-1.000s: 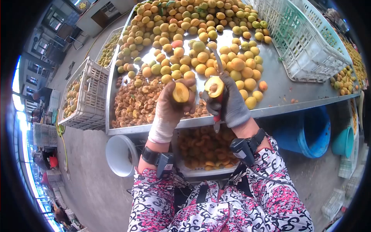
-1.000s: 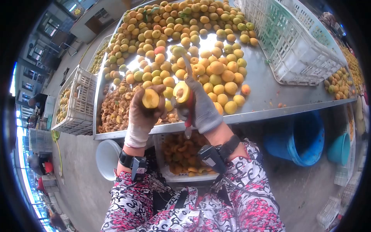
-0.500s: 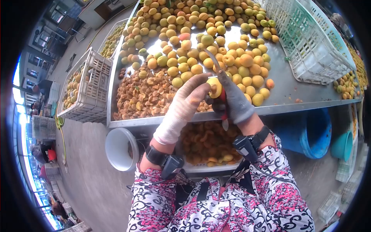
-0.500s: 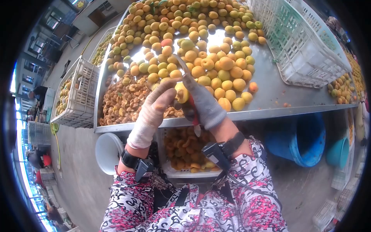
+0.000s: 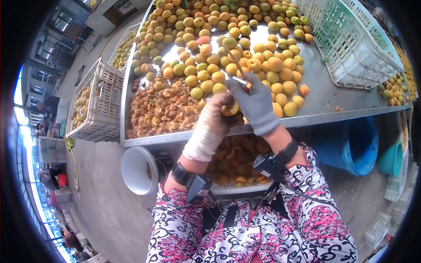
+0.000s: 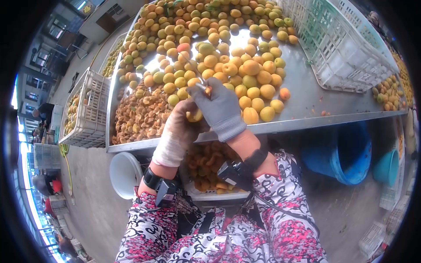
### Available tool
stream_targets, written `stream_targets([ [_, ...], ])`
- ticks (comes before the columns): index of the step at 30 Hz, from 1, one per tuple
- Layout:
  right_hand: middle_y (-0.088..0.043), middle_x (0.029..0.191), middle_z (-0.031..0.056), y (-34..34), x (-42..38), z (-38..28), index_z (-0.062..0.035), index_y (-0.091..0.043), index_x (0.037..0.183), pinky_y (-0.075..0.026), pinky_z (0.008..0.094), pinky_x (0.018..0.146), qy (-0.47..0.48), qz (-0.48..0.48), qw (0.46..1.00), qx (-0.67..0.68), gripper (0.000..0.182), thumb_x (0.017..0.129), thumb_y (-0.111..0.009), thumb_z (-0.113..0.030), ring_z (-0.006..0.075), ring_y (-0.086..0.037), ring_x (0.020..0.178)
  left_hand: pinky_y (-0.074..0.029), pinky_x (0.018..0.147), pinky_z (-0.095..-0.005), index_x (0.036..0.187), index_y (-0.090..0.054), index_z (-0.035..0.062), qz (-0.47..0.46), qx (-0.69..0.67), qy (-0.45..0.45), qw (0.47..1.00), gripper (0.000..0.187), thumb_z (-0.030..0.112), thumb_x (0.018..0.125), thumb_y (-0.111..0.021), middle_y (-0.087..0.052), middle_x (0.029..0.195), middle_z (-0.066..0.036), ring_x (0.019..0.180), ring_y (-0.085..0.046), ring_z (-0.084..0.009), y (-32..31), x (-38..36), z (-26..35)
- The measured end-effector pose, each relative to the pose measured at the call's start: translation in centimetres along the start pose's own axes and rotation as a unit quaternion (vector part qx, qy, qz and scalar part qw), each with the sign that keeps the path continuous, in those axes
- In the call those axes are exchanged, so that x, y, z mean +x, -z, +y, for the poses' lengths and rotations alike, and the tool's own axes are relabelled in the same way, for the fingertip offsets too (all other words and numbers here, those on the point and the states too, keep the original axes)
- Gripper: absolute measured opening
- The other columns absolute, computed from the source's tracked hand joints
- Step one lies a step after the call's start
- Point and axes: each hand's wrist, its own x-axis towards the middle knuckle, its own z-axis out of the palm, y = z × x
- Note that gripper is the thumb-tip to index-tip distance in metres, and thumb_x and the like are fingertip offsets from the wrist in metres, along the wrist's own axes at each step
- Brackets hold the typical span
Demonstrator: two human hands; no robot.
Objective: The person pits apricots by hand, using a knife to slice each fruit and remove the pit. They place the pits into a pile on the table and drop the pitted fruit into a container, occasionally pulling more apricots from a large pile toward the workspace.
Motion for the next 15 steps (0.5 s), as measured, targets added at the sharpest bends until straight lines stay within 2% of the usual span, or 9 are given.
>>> stream_targets([
  [1,-0.061,0.069,0.008,0.0,0.1,-0.8,0.0007,-0.062,0.093,-0.045,0.0256,0.054,0.023,0.022,0.999,-0.022,0.032,0.082,-0.07,-0.029,0.01,-0.058,0.063,-0.046,0.066,-0.0283,0.101,-0.057,0.0065,0.0,0.0,0.001,1.0,0.026,0.022,0.08,-0.058,-0.058,0.088,-0.006,0.078,-0.056,-0.0157,0.7,0.6,-0.1],
  [2,-0.056,0.062,0.0037,0.8,0.6,-1.8,-0.001,-0.062,0.092,-0.04,0.0228,0.047,0.0,0.028,0.988,0.155,0.026,0.087,-0.064,-0.027,0.0086,-0.052,0.053,-0.047,0.064,-0.0286,0.104,-0.057,0.0066,-0.068,-0.011,0.001,0.998,0.029,0.024,0.081,-0.061,-0.059,0.091,-0.005,0.081,-0.058,-0.0168,2.1,1.4,-0.2],
  [3,-0.056,0.062,0.0037,1.8,0.9,-2.7,-0.001,-0.062,0.092,-0.04,0.0228,0.047,0.0,0.028,0.987,0.156,0.026,0.087,-0.064,-0.027,0.0086,-0.052,0.053,-0.049,0.062,-0.0289,0.107,-0.058,0.0067,-0.135,-0.023,0.002,0.991,0.033,0.026,0.082,-0.065,-0.059,0.094,-0.004,0.084,-0.06,-0.018,2.8,1.8,-0.2],
  [5,-0.05,0.057,0.0005,3.6,1.3,-4.3,-0.0057,-0.058,0.083,-0.034,0.0214,0.042,-0.107,-0.011,0.922,0.372,0.021,0.092,-0.054,-0.024,0.0078,-0.044,0.045,-0.048,0.061,-0.0284,0.107,-0.057,0.0065,-0.121,-0.015,0.005,0.993,0.033,0.027,0.082,-0.065,-0.059,0.094,-0.005,0.082,-0.06,-0.019,1.6,1.1,0.1],
  [6,-0.033,0.052,-0.0015,3.6,1.3,-5.4,-0.0132,-0.039,0.067,-0.028,0.0257,0.044,-0.078,-0.005,0.937,0.34,0.034,0.096,-0.041,-0.031,0.0101,-0.027,0.043,-0.048,0.06,-0.028,0.106,-0.056,0.0064,-0.108,-0.008,0.009,0.994,0.033,0.028,0.083,-0.065,-0.06,0.095,-0.006,0.08,-0.06,-0.0201,1.0,0.7,0.1],
  [9,-0.028,0.051,-0.0028,4.0,1.1,-6.3,-0.0134,-0.038,0.068,-0.026,0.0267,0.043,-0.05,-0.014,0.923,0.382,0.035,0.096,-0.043,-0.033,0.0095,-0.027,0.043,-0.048,0.06,-0.028,0.11,-0.054,0.0067,-0.061,-0.072,0.029,0.995,0.036,0.032,0.086,-0.063,-0.06,0.096,-0.007,0.08,-0.061,-0.0208,-0.4,0.4,-0.7],
  [11,-0.026,0.052,-0.003,3.6,0.7,-6.6,-0.0139,-0.035,0.066,-0.025,0.027,0.043,-0.043,-0.018,0.927,0.372,0.037,0.096,-0.044,-0.033,0.0096,-0.025,0.043,-0.049,0.061,-0.03,0.111,-0.054,0.0071,-0.082,-0.08,0.051,0.992,0.035,0.032,0.088,-0.061,-0.06,0.098,-0.007,0.083,-0.061,-0.0216,0.2,0.8,-1.3],
  [13,-0.027,0.053,-0.0032,3.0,0.3,-6.9,-0.0136,-0.036,0.066,-0.025,0.0266,0.043,-0.028,-0.01,0.94,0.339,0.036,0.097,-0.045,-0.031,0.0092,-0.025,0.044,-0.05,0.062,-0.032,0.113,-0.053,0.0075,-0.1,-0.087,0.072,0.988,0.035,0.033,0.089,-0.059,-0.06,0.1,-0.007,0.085,-0.062,-0.0225,0.5,1.2,-1.9],
  [15,-0.034,0.054,-0.0035,2.8,-0.1,-6.6,-0.0119,-0.041,0.07,-0.026,0.0245,0.044,-0.019,-0.003,0.949,0.315,0.03,0.096,-0.048,-0.025,0.0072,-0.031,0.045,-0.051,0.065,-0.0384,0.114,-0.053,0.0078,-0.093,-0.095,0.106,0.985,0.033,0.031,0.09,-0.058,-0.06,0.103,-0.008,0.087,-0.062,-0.0232,0.2,1.2,-2.1],
])
